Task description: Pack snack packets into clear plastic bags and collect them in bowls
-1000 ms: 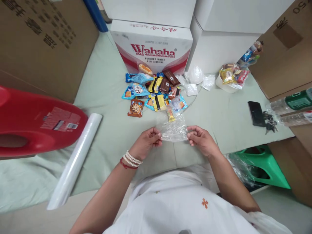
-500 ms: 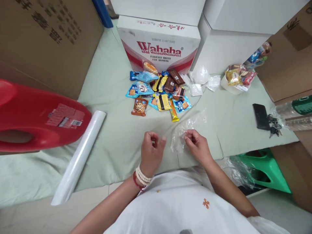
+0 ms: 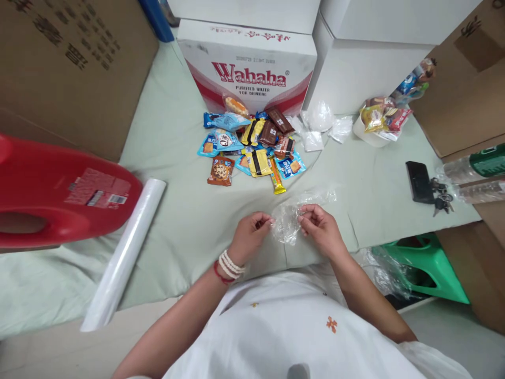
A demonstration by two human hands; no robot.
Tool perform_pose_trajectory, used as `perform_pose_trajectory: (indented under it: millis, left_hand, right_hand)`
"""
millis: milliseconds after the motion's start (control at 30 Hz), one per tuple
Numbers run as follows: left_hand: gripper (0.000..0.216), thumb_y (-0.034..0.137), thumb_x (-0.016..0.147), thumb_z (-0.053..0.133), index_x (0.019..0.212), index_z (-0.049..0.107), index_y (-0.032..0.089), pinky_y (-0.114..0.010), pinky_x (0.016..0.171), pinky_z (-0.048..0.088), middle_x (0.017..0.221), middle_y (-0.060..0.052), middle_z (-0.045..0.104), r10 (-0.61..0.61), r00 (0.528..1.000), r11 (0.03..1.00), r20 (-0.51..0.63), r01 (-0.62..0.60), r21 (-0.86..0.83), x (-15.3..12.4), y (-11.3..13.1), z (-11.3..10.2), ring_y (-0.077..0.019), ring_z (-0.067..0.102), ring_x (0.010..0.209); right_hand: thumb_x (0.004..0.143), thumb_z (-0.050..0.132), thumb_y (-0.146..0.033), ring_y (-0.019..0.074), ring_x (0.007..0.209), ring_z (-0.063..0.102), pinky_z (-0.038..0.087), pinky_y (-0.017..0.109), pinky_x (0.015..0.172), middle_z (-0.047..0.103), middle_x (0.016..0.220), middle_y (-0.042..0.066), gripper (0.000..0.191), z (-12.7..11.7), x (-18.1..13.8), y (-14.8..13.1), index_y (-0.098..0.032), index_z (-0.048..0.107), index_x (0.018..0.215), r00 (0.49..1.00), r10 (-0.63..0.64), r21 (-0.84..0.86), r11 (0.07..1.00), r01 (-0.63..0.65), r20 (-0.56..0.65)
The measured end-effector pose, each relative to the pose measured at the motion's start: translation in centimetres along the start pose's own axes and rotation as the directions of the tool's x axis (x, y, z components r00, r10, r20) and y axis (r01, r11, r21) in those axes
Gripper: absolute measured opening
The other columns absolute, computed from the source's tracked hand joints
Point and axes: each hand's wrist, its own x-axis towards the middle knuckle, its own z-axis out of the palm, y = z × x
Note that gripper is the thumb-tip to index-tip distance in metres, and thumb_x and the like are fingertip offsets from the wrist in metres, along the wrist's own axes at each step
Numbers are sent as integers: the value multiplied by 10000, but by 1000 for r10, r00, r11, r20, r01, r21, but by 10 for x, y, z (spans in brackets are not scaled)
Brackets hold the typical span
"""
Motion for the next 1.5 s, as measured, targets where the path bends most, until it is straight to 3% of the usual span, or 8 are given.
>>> perform_pose_trajectory:
  millis: [233,467,633,767,867,1133,1367,1500]
  left_hand:
    - [448,595,783,776,791,635,170,-260,684,390,747,11,553,-73,974,912,214,152,-381,-5,3,-18,-121,469,702]
    - [423,583,827,739,834,640,172,-277,720,389,765,7,548,-44,972,928,230,126,-351,-7,2,-2,-131,468,725]
    - [433,595,852,706,836,633,168,-281,728,382,769,6,558,-15,976,953,216,79,-292,-7,8,0,-139,470,739]
    - [421,585,869,692,826,617,172,-276,725,384,755,17,542,16,979,959,205,43,-280,-9,14,3,-135,459,733]
    - [415,581,875,684,820,610,177,-276,732,391,760,17,544,40,978,959,206,20,-283,-10,14,5,-138,458,742]
    - [411,592,850,696,827,633,186,-268,724,429,786,2,566,7,987,953,163,43,-301,-12,9,0,-145,487,754]
    - [496,686,867,625,905,610,192,-228,540,396,846,-14,584,-86,980,883,178,158,-443,-19,12,5,-127,524,698]
    - [550,712,821,650,994,610,192,-237,541,422,938,-40,610,-125,991,911,52,136,-390,-11,15,11,-154,552,782]
  right_hand:
    - [779,772,-456,102,541,494,418,247,548,610,697,-36,345,-23,2,6,-195,661,975,995,56,75,995,-62,77]
    - [906,653,-375,142,704,567,481,302,675,653,1001,51,181,-34,-8,5,-210,706,958,942,-289,-468,865,179,-173]
    - [990,614,-383,140,673,536,448,273,604,615,859,15,167,-16,-31,-15,-236,687,1024,918,-392,-352,853,386,57]
    - [899,762,-415,210,910,606,515,333,749,651,1076,82,377,10,-39,-15,-242,649,1214,792,-563,-451,658,603,237]
    - [989,633,-288,215,937,602,506,351,803,669,987,70,115,20,-35,-12,-248,685,1083,740,-629,-455,600,658,239]
    - [983,621,-434,153,685,494,416,288,637,563,777,6,235,7,-24,-18,-233,671,872,944,-306,-245,912,328,123]
    - [1009,583,-397,167,764,553,429,291,678,606,840,27,218,10,-26,-13,-233,697,922,939,-313,-247,908,340,140]
    - [1032,541,-299,170,810,587,463,299,704,627,908,42,161,14,-32,-11,-241,687,999,885,-411,-304,833,462,218]
